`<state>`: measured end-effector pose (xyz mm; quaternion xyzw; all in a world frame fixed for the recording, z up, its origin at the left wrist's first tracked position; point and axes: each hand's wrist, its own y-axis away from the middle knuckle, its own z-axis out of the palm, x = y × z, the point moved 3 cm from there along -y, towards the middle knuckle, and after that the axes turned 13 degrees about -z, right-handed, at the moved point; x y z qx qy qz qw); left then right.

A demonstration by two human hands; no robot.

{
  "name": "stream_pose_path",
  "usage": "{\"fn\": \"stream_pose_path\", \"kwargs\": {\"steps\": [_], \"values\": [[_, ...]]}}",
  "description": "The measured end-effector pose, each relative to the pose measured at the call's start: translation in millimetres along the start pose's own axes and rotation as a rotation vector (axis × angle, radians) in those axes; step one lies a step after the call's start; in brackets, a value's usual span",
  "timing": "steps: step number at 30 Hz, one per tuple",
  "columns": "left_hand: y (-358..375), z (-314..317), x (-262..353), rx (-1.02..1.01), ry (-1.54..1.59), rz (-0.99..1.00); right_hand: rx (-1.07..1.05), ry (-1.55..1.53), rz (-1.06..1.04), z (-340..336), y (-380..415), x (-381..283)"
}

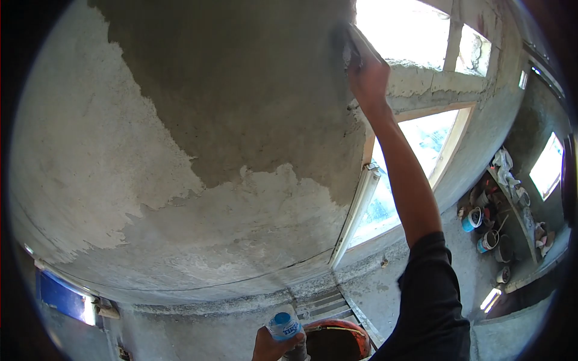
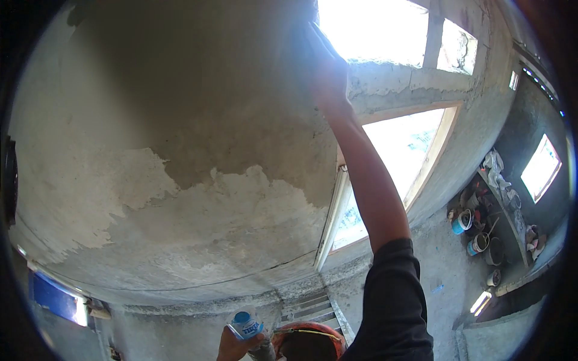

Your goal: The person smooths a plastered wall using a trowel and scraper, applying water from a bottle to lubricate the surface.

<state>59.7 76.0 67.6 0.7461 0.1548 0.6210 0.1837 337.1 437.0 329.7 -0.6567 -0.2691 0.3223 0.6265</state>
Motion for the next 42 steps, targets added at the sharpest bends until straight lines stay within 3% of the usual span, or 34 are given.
{"fn": "stream_pose_path", "kwargs": {"steps": [1, 3, 7, 10, 12, 16, 18, 20, 21, 23, 24, 26, 28, 30, 32, 33, 35, 36, 38, 42], "values": [[0.1, 1.7, 1.6, -0.004, -0.002, -0.002, -0.001, 0.004, 0.002, 2.2, 0.1, 6.9], [-0.1, 4.3, 6.7, -0.014, -0.007, -0.019, -0.172, 0.229, -0.186, 16.6, 10.7, 15.8], [0.5, 7.5, 5.7, -0.025, 0.078, 0.012, -0.267, 0.330, -0.239, 15.5, 64.4, -6.5], [2.5, 9.8, 4.5, -0.038, 0.067, -0.048, -0.329, 0.244, -0.113, 10.0, 61.1, -10.8], [1.1, 10.0, -4.1, 0.013, 0.061, 0.022, -0.120, 0.066, -0.031, -1.8, 27.7, -10.4], [1.1, 9.6, -7.1, 0.018, 0.035, -0.028, -0.260, 0.088, 0.032, 9.7, 25.2, 7.4], [-1.2, 11.4, -14.7, -0.057, 0.154, -0.075, -0.272, 0.252, -0.376, 24.7, 73.7, 12.6], [-1.0, 11.5, -18.6, -0.087, 0.185, -0.051, -0.486, 0.320, -0.438, 30.0, 126.3, 8.6], [-0.3, 12.1, -19.0, -0.116, 0.214, -0.032, -0.484, 0.315, -0.443, 22.9, 133.7, 1.3], [3.3, 12.8, -7.3, -0.125, 0.244, -0.020, -0.550, 0.089, -0.081, 15.4, 137.4, 0.6], [5.4, 13.2, -3.3, -0.143, 0.266, -0.017, -0.550, 0.084, -0.080, 12.1, 120.8, -5.6], [2.9, 12.4, -12.2, -0.140, 0.247, -0.020, -0.171, 0.110, -0.147, -2.8, 72.3, -18.1], [3.4, 12.3, -12.7, -0.144, 0.224, -0.021, -0.206, 0.122, -0.170, 10.8, 62.1, -4.1], [4.4, 6.3, -8.9, 0.094, -0.156, -0.180, -0.235, 0.127, -0.195, 24.1, 76.3, -1.4], [6.9, 6.4, -8.8, 0.074, -0.153, -0.193, -0.418, 0.189, -0.238, 38.5, 117.8, -9.4], [5.5, 7.7, -7.8, 0.051, -0.144, -0.196, -0.414, 0.188, -0.243, 33.6, 128.9, -19.0], [10.9, 11.5, -0.1, 0.036, -0.023, -0.188, -0.501, 0.073, -0.022, 24.5, 148.3, -27.7], [12.5, 12.9, 3.5, 0.020, 0.099, -0.187, -0.500, 0.068, -0.027, 21.9, 141.3, -24.6], [11.8, 10.8, 9.4, 0.027, -0.001, -0.218, -0.215, 0.072, -0.016, 7.0, 111.2, -16.9], [13.9, 9.4, 15.5, 0.026, -0.182, -0.233, -0.020, 0.106, -0.103, 12.8, 62.7, -12.9]]}}
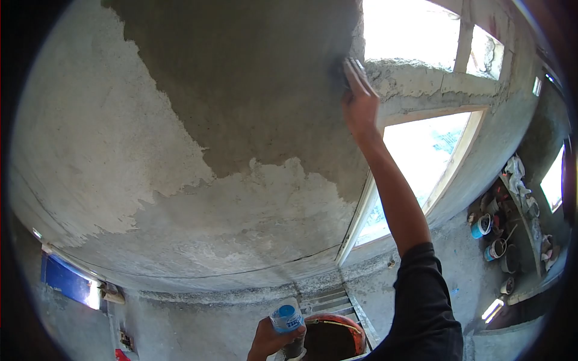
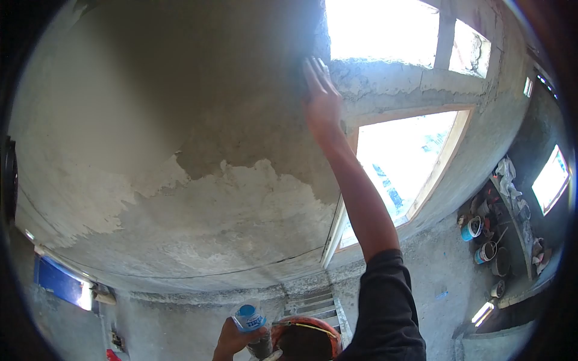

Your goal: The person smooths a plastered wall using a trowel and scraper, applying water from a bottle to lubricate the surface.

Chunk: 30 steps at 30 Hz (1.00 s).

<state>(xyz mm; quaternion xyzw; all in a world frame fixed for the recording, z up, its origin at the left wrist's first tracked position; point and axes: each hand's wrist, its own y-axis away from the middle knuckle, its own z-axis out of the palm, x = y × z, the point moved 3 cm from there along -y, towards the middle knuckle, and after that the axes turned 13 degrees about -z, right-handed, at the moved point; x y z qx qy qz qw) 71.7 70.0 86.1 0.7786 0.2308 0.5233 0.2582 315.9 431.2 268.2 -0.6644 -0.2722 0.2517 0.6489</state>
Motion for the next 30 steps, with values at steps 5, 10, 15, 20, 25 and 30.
{"fn": "stream_pose_path", "kwargs": {"steps": [5, 10, 15, 20, 25, 30], "values": [[-4.2, 4.3, -10.6, -0.011, 0.040, -0.005, -0.538, -0.030, 0.041, 26.6, 64.1, -32.4], [-1.9, 2.8, -9.6, -0.029, 0.027, -0.040, -0.043, -0.008, 0.081, -4.0, 24.9, -17.9], [-5.5, 4.5, -12.8, -0.035, -0.053, -0.038, -0.003, 0.066, 0.019, 20.6, 6.0, -6.7], [-3.9, 6.2, -9.0, -0.029, -0.004, -0.039, -0.373, 0.024, -0.089, 31.6, 62.5, -53.3], [1.3, 3.7, -7.8, -0.052, 0.012, -0.069, -0.099, -0.078, 0.123, 11.9, 19.6, -21.4], [-7.2, 4.7, -14.8, -0.037, -0.068, -0.066, -0.125, 0.051, 0.020, 34.4, 13.5, -15.0]]}}
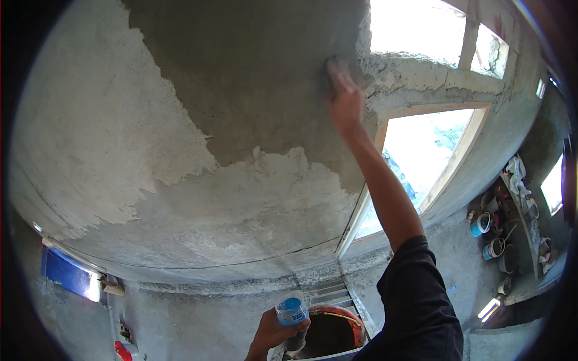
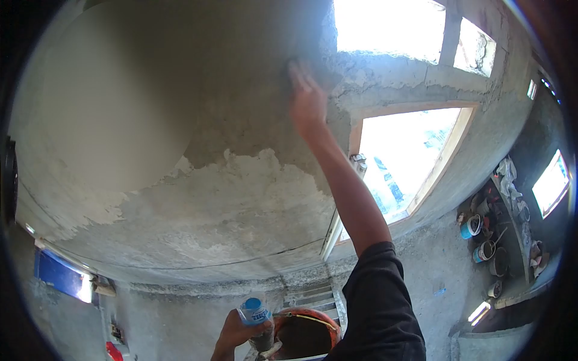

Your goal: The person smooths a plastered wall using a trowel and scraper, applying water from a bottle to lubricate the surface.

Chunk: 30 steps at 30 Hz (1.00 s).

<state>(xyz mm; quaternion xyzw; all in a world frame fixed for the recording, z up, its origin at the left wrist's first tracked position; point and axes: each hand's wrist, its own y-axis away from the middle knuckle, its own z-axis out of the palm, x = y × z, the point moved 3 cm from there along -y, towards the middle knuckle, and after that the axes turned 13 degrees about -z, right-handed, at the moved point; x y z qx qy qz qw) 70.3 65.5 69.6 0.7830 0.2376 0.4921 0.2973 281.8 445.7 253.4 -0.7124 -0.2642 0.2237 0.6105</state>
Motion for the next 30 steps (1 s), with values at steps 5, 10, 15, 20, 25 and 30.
{"fn": "stream_pose_path", "kwargs": {"steps": [5, 10, 15, 20, 25, 30], "values": [[2.5, 1.7, 0.3, -0.037, 0.079, -0.007, -0.208, -0.192, 0.183, -11.1, 32.7, -34.3], [6.8, -0.3, -1.6, -0.006, 0.054, -0.023, 0.180, -0.018, 0.141, -27.0, -11.4, -2.6], [7.6, -0.4, 0.1, -0.002, 0.059, -0.031, -0.275, -0.033, 0.209, 3.5, 35.3, -21.4], [-1.7, 3.1, -12.3, -0.023, 0.061, -0.006, -0.063, -0.103, 0.173, -20.2, 23.9, -18.1], [2.3, 2.4, -7.2, -0.034, 0.066, 0.022, 0.165, -0.032, 0.170, -15.6, -1.1, 12.1], [6.0, 2.8, -1.0, -0.026, 0.056, 0.015, -0.208, -0.066, 0.168, -2.9, 70.6, -30.3]]}}
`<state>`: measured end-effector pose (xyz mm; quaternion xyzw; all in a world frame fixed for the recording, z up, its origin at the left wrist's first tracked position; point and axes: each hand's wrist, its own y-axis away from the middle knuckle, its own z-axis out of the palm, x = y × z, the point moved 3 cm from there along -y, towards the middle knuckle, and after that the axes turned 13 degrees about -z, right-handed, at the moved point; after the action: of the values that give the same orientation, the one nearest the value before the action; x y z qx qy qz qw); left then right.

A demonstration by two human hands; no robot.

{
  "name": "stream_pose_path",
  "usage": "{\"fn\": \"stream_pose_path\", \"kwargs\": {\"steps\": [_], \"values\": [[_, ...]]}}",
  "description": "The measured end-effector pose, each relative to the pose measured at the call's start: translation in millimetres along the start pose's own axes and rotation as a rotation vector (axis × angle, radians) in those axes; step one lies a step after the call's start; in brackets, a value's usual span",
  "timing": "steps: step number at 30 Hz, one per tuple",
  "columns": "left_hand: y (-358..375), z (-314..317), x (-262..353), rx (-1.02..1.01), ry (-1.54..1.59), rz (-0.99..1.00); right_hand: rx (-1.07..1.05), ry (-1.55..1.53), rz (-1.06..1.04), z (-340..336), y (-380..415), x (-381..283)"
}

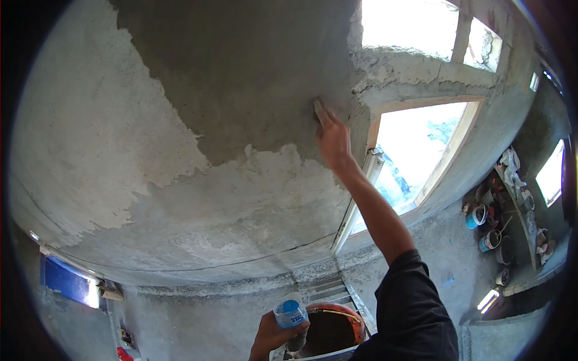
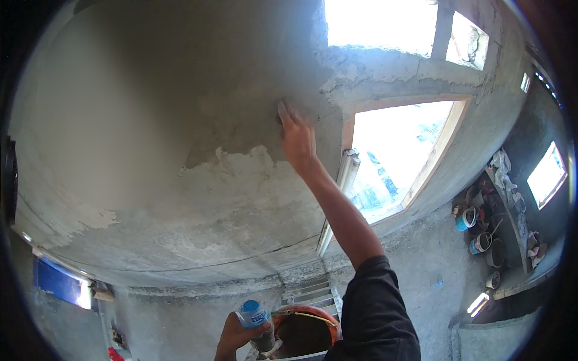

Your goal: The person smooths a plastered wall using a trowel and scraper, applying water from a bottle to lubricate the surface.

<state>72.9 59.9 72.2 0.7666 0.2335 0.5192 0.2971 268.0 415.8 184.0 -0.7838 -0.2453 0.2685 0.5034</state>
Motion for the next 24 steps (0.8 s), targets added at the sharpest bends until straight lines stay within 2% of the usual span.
{"fn": "stream_pose_path", "kwargs": {"steps": [4, 6, 10, 12, 13, 15, 16, 18, 19, 21, 24], "values": [[-1.7, 0.9, -7.6, -0.018, 0.063, -0.011, 0.134, -0.044, 0.049, -20.3, -15.4, 26.7], [-5.6, -0.5, -12.0, 0.016, -0.003, -0.041, 0.374, 0.073, -0.036, -46.0, -54.1, 30.1], [-6.8, 1.1, -15.0, -0.006, 0.052, 0.000, 0.263, 0.123, 0.005, -16.6, -43.3, 41.8], [-8.7, 2.4, -15.1, 0.006, 0.071, -0.016, 0.148, 0.257, -0.099, -8.3, -17.8, 29.5], [-9.2, 3.3, -14.8, 0.006, 0.075, -0.014, 0.148, 0.256, -0.104, -11.7, -13.3, 26.4], [-9.6, 2.8, -13.4, -0.008, 0.056, 0.002, 0.141, -0.033, 0.076, -16.9, -7.9, 30.3], [-9.3, 3.2, -11.2, -0.006, 0.057, 0.003, 0.142, -0.034, 0.075, -25.8, -21.0, 27.0], [-4.7, 2.3, -7.3, 0.014, 0.011, -0.042, 0.335, -0.021, -0.021, -46.7, -53.0, 27.2], [-3.2, 2.1, -5.0, 0.014, 0.007, -0.045, 0.335, -0.020, -0.015, -42.5, -61.4, 36.3], [-2.0, 2.4, -1.4, 0.023, -0.005, -0.043, 0.272, 0.191, -0.081, -32.8, -73.5, 48.2], [-5.0, 3.1, -7.2, 0.001, 0.024, -0.034, 0.197, 0.125, -0.071, -21.1, -48.1, 48.5]]}}
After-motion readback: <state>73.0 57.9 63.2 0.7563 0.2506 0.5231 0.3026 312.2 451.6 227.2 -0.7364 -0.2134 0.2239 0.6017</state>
